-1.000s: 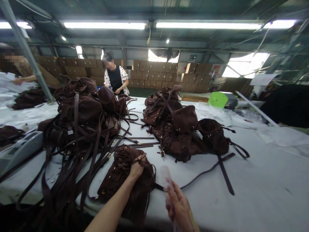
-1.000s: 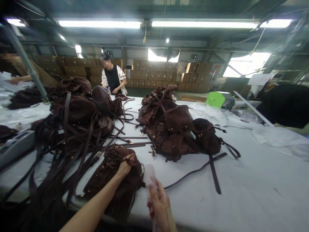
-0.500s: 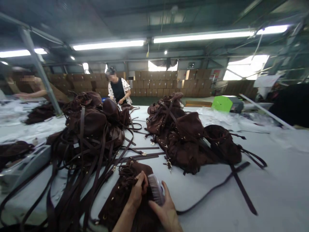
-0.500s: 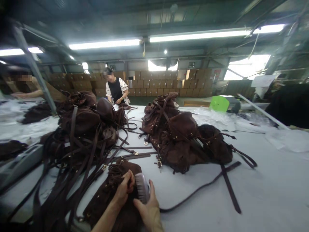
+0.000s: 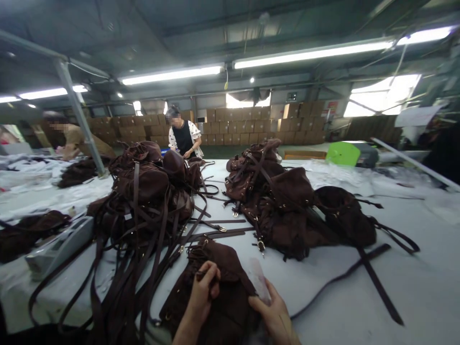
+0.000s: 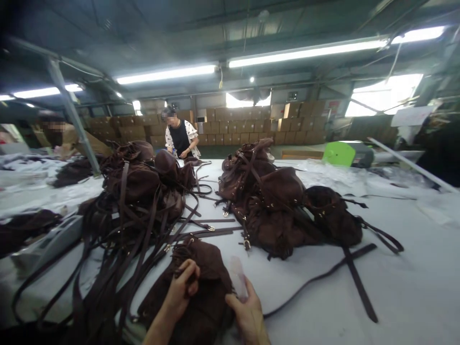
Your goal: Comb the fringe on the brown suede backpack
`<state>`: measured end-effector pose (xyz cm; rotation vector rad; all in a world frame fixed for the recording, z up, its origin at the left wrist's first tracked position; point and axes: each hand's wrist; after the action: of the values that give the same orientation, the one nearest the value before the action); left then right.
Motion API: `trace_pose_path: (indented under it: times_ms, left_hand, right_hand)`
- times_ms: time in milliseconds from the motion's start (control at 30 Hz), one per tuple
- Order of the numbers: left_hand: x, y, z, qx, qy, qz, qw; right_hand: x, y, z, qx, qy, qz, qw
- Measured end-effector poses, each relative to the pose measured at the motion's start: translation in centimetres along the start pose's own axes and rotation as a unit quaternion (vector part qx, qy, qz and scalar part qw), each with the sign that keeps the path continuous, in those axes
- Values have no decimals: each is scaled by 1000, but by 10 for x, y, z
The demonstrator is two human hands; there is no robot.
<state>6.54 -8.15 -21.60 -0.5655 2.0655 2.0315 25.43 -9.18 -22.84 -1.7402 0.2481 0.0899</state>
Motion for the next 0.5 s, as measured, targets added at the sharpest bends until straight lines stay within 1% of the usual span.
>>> trace_pose_path:
  times_ms: [67, 100, 133, 167, 200, 233, 267, 333, 367, 400, 433, 467, 500]
  left_hand:
    - [18, 16, -16, -30, 82, 50, 995]
    - [25, 27, -24, -58, 129, 104, 985]
    - [27, 38, -30, -91, 160, 178, 967]
    - [26, 48, -35, -126, 167, 261, 943]
    - [21, 58, -39, -158, 146, 342, 915]
    - [11, 64, -42, -179, 98, 413, 888]
    - [-1, 67, -42, -188, 36, 469, 862]
    - [-28, 61, -38, -171, -96, 548, 813]
    - [-41, 53, -34, -151, -149, 578, 788]
    - [-53, 42, -28, -129, -190, 599, 767]
    - [-62, 31, -23, -108, -219, 609, 754]
    - [-68, 20, -17, -91, -239, 609, 751]
    - [-72, 12, -13, -76, -252, 596, 758]
  right_hand:
    - [1, -13, -9, -32, -27, 23, 999]
    - [2, -19, -13, -41, -35, 27, 998]
    - [2, -25, -16, -42, -41, 30, 998]
    - [2, -30, -19, -37, -46, 36, 998]
    - [1, -34, -21, -28, -52, 39, 998]
    - [-1, -37, -22, -19, -59, 39, 997]
    - [-3, -39, -23, -11, -67, 39, 997]
    - [-7, -40, -23, 8, -78, 42, 996]
    - [-9, -39, -23, 19, -82, 39, 996]
    - [-11, -38, -24, 33, -85, 35, 995]
    - [-11, -37, -25, 48, -94, 25, 994]
    - [-10, -37, -27, 59, -110, 12, 992]
    - [-7, -37, -29, 63, -132, 0, 989]
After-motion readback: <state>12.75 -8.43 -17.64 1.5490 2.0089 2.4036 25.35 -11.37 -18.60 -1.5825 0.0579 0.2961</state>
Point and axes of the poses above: each hand's wrist, its own z-axis towards the middle knuckle, its own x-axis out of the back of the hand, y = z × x, and after that the axes turned 4 degrees about z, right-handed
